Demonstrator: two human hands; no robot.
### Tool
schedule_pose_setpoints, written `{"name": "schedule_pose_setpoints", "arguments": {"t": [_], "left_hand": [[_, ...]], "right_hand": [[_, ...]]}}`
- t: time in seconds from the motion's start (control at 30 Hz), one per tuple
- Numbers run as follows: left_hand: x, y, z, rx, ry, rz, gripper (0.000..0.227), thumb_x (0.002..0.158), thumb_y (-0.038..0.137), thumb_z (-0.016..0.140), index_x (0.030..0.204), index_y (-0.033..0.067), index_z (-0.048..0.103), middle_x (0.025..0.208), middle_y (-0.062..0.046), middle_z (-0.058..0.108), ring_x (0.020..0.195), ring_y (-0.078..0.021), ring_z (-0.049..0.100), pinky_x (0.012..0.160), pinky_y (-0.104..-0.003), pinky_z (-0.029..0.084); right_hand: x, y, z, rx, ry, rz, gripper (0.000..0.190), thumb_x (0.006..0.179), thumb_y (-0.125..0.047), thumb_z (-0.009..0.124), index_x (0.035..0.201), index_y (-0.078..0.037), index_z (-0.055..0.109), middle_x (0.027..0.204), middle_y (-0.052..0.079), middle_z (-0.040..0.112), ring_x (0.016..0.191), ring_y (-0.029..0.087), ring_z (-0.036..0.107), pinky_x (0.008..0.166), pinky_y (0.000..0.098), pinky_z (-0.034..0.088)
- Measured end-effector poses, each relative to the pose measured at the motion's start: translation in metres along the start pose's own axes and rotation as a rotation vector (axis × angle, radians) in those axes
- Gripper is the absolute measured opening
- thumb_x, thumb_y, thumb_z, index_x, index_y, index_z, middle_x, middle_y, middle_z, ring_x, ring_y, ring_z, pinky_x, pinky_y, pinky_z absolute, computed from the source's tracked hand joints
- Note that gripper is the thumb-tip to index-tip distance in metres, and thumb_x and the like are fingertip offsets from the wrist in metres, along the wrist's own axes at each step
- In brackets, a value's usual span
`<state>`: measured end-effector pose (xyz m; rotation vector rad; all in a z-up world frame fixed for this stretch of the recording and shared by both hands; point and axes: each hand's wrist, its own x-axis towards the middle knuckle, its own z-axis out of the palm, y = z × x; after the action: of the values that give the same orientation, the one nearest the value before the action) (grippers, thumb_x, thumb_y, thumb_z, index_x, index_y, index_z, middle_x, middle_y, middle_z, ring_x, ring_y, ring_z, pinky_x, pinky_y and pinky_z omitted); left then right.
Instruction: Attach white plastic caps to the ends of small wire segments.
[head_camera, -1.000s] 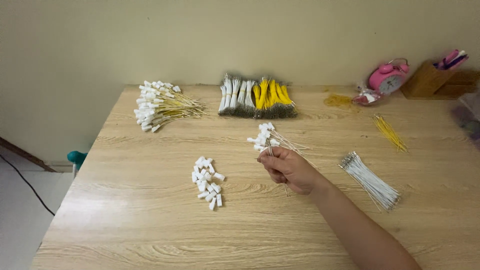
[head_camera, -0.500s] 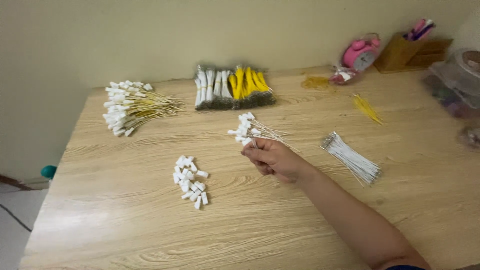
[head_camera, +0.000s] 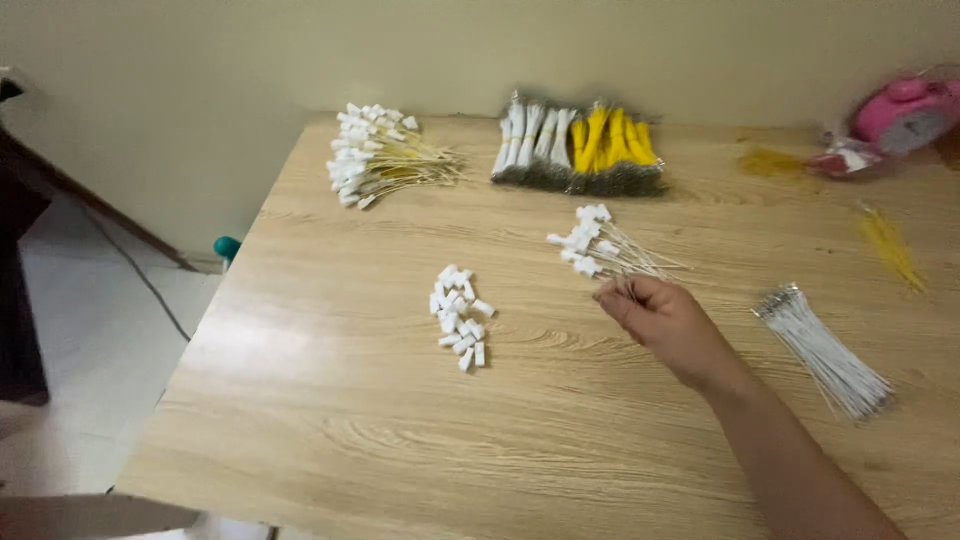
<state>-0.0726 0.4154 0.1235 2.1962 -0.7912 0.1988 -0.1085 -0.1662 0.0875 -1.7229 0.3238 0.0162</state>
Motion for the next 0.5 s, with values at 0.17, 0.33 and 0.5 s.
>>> {"name": "schedule_pose_setpoints", "arguments": {"t": [0.17,0.33,0.5], "left_hand": [[0.146,0.06,0.201,0.187,-0.031,0.092,0.057,0.062,-0.005,0.076,0.118,0.0089,0.075,0.112,-0.021,0.069,0.112,-0.0465,0.064,0.094,-0.053,0.052],[0.202,0.038,0.303,0.635,-0.274,0.196,0.032,0.073,0.039,0.085,0.103,0.0296,0.079,0.095,0.001,0.067,0.09,-0.025,0.069,0.075,-0.041,0.058],[0.208,0.014,0.327,0.705,-0.344,0.128,0.013,0.081,0.042,0.073,0.088,0.0344,0.08,0.088,0.004,0.069,0.087,-0.0234,0.07,0.073,-0.038,0.054]], "right_hand": [[-0.015,0.025,-0.009,-0.034,-0.011,-0.128,0.015,0.095,-0.009,0.072,0.104,0.002,0.076,0.068,0.004,0.057,0.066,0.013,0.05,0.057,0.0262,0.044],[-0.011,0.023,-0.031,-0.278,0.033,-0.135,0.016,0.096,-0.014,0.069,0.102,-0.001,0.076,0.075,0.01,0.069,0.076,0.018,0.061,0.075,0.0335,0.053],[0.018,0.009,-0.012,-0.646,-0.064,-0.044,0.026,0.096,-0.032,0.065,0.1,-0.007,0.071,0.088,0.016,0.073,0.088,0.028,0.067,0.08,0.0418,0.052]]}}
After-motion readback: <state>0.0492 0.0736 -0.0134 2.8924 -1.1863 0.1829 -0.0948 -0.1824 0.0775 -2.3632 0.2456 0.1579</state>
